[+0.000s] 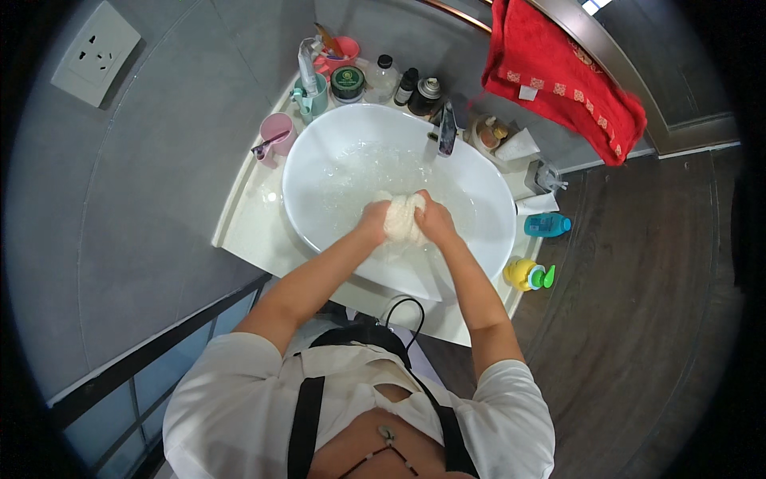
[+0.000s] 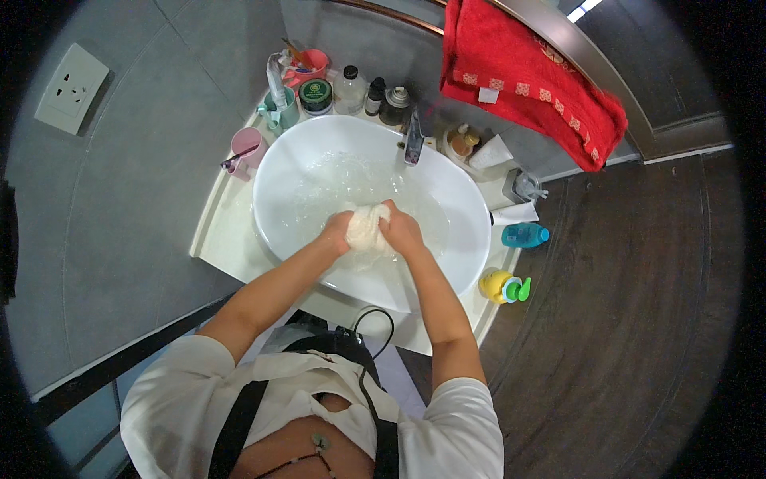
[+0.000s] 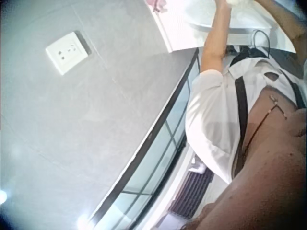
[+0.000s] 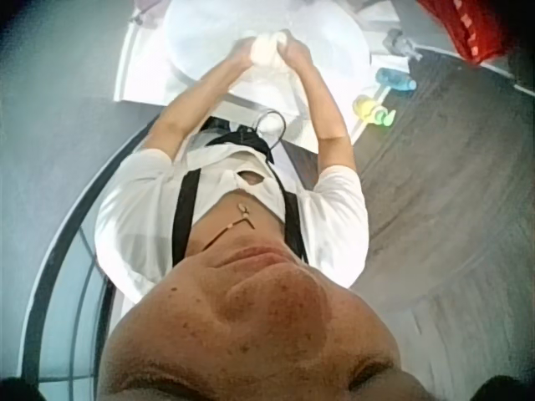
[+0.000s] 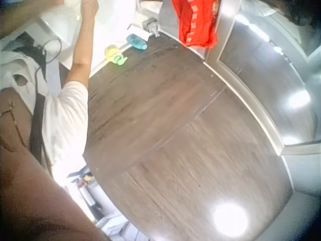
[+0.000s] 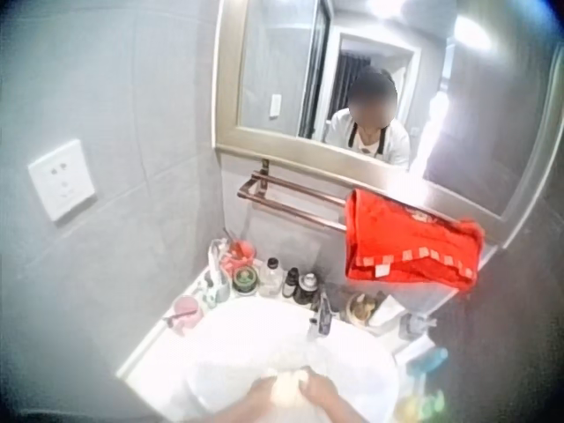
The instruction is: The person washes a towel in a sink by rubbing and squeezing it in water, then wrings it out and holds the wet towel.
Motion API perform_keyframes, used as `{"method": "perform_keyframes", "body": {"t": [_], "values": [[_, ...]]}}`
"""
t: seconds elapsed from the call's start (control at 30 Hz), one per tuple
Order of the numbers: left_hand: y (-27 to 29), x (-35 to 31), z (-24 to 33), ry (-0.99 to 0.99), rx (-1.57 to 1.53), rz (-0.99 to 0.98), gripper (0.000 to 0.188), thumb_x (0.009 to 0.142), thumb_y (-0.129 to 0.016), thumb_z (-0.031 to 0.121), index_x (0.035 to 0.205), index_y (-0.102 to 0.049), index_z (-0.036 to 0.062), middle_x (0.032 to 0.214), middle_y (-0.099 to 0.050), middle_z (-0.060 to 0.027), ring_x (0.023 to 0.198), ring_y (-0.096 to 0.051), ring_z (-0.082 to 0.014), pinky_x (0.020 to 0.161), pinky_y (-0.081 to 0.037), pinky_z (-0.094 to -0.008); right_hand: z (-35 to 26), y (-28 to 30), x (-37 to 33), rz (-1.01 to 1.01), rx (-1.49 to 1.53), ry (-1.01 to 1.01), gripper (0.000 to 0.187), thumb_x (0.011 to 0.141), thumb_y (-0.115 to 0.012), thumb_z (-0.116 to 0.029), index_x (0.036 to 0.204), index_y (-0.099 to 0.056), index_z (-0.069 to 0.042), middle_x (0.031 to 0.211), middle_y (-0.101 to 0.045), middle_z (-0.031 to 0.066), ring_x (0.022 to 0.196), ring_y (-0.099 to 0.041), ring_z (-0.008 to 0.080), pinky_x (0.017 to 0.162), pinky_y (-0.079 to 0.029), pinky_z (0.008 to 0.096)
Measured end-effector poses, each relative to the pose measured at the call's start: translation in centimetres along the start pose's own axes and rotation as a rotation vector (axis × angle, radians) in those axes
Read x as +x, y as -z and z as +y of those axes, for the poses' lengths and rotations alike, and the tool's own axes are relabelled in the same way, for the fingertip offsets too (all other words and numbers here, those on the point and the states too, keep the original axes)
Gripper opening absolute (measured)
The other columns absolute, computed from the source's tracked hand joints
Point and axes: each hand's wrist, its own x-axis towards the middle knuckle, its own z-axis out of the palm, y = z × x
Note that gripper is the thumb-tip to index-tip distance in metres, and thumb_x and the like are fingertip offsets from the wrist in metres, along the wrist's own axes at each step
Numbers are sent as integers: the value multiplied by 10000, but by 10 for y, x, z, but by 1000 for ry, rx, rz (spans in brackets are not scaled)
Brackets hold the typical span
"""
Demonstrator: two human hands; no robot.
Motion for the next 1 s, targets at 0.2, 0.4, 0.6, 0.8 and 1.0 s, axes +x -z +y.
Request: {"method": "perform_keyframes", "body": {"t": [0.2,0.4,0.6,0.8,1.0], "values": [[13,-36,55,-90,53,18,422,807,-541,170,1170,-393,14,1140,-423,-160,1048,-477,-271,859,-440,-388,81,-17,-2,-226,350,-221,570,786,-570,-294,1257,-375,-40,1169,-481,196,1103,-451,296,923,-361,334],[31,-41,55,74,-341,350,584,797,-552,329,1295,-297,163,1318,-277,-29,1238,-244,-237,949,-271,-501,57,-55,-5,122,-158,103,773,694,-670,-274,1340,-250,-202,1334,-268,220,1148,-381,374,936,-360,420],[41,-22,22,87,-280,298,520,848,-467,330,1306,-297,152,1337,-301,-28,1255,-228,-210,1023,-167,-421,42,-79,-8,-7,-525,-30,738,650,-694,-201,1294,-340,-258,1239,-364,146,1035,-464,344,837,-442,412],[15,-25,38,97,-457,16,500,887,-390,392,1243,-364,43,1240,-413,-116,1123,-413,-262,959,-323,-401,29,-52,22,-17,81,-21,691,638,-639,-136,1276,-375,-148,1233,-442,164,1114,-454,296,909,-402,362],[1,-16,52,162,-622,-179,517,871,-410,451,1195,-418,49,1202,-459,-126,1074,-474,-265,903,-399,-404,-46,7,-10,27,442,104,628,606,-608,-123,1215,-457,-91,1161,-519,163,1082,-494,278,924,-372,327]]}}
